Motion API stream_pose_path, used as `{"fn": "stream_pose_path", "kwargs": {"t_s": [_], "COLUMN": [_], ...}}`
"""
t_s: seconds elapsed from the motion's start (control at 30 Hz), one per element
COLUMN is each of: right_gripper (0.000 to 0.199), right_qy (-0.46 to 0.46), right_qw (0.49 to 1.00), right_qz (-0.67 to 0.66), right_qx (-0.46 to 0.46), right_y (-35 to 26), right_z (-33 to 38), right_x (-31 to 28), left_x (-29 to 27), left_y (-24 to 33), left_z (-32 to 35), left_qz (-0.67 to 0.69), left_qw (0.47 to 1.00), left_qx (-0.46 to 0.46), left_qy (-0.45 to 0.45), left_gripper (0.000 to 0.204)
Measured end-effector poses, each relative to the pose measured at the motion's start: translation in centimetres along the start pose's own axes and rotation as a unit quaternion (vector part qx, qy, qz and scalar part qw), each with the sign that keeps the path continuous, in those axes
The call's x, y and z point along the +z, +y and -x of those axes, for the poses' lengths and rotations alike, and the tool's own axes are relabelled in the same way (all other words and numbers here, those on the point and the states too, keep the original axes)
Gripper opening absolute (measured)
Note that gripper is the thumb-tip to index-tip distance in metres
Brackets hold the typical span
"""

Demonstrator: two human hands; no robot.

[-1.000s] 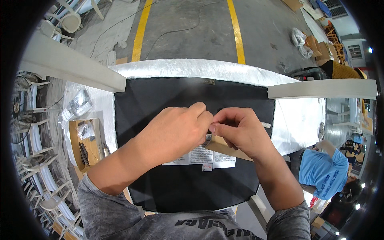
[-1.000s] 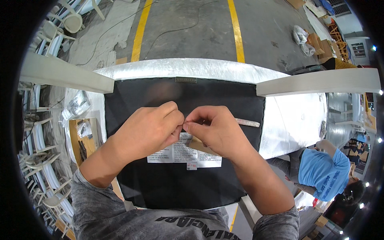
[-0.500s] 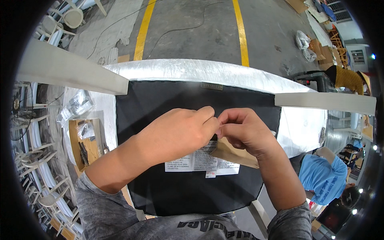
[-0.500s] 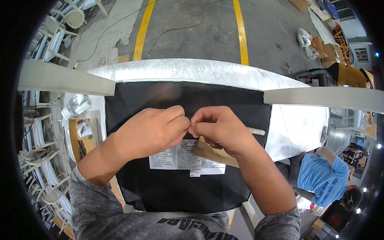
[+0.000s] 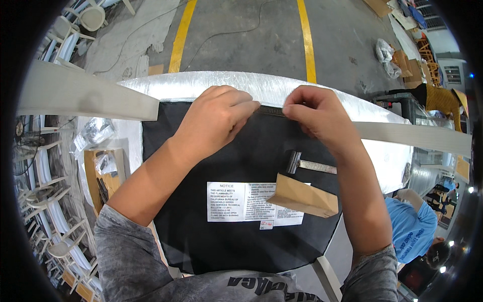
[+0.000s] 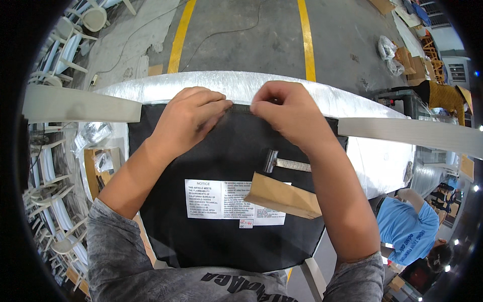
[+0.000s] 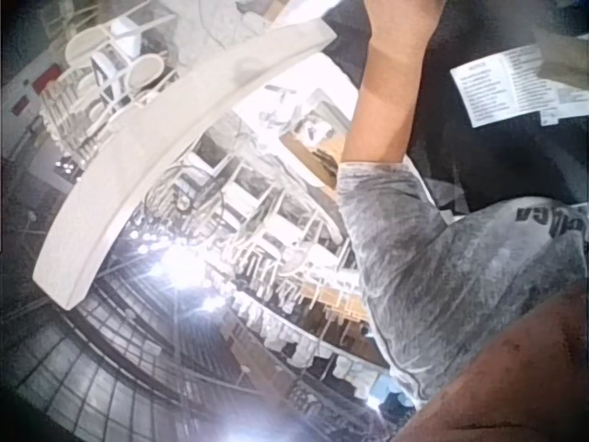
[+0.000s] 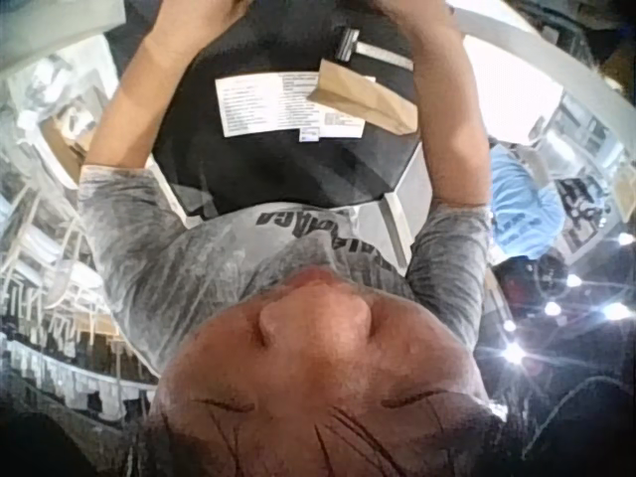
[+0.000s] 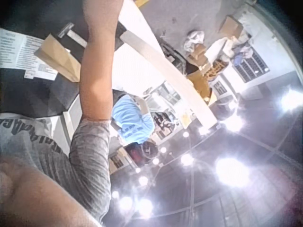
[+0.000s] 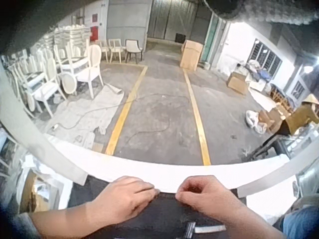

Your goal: The person assembles a white chair by placing it upside down on a workbench and using a hammer to drive metal fasteners into the underside of the seat. The person repeatedly picks up fasteners and a hammer, hammers them into place, and moves the chair between stations.

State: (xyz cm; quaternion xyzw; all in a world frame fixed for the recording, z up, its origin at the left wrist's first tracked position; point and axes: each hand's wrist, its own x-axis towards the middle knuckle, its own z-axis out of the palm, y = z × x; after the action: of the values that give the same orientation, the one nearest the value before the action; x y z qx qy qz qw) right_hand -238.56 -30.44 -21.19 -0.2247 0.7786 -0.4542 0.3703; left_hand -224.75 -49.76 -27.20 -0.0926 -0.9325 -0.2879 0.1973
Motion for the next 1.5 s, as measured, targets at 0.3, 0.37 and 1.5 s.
{"fn": "stream_pose_path", "kwargs": {"t_s": [0.3, 0.37, 1.5], "right_gripper": [0.013, 0.012, 0.019], "right_qy": [-0.101, -0.107, -0.082], "right_qw": [0.984, 0.982, 0.972], "right_qz": [0.145, 0.153, 0.213], "right_qx": [-0.017, -0.024, 0.063], "right_y": [0.3, 0.3, -1.1], "right_z": [-4.0, -4.1, -4.7], "right_x": [1.3, 1.1, 2.5], "left_x": [0.4, 0.5, 0.0], "left_y": [-1.2, -1.6, -5.2], "left_z": [0.0, -0.2, -5.1], "left_qz": [0.04, 0.083, 0.302], "left_qw": [0.999, 0.996, 0.889], "left_qx": [0.022, 0.006, -0.218], "left_qy": [0.006, 0.018, -0.265], "left_gripper": [0.021, 0.017, 0.008]}}
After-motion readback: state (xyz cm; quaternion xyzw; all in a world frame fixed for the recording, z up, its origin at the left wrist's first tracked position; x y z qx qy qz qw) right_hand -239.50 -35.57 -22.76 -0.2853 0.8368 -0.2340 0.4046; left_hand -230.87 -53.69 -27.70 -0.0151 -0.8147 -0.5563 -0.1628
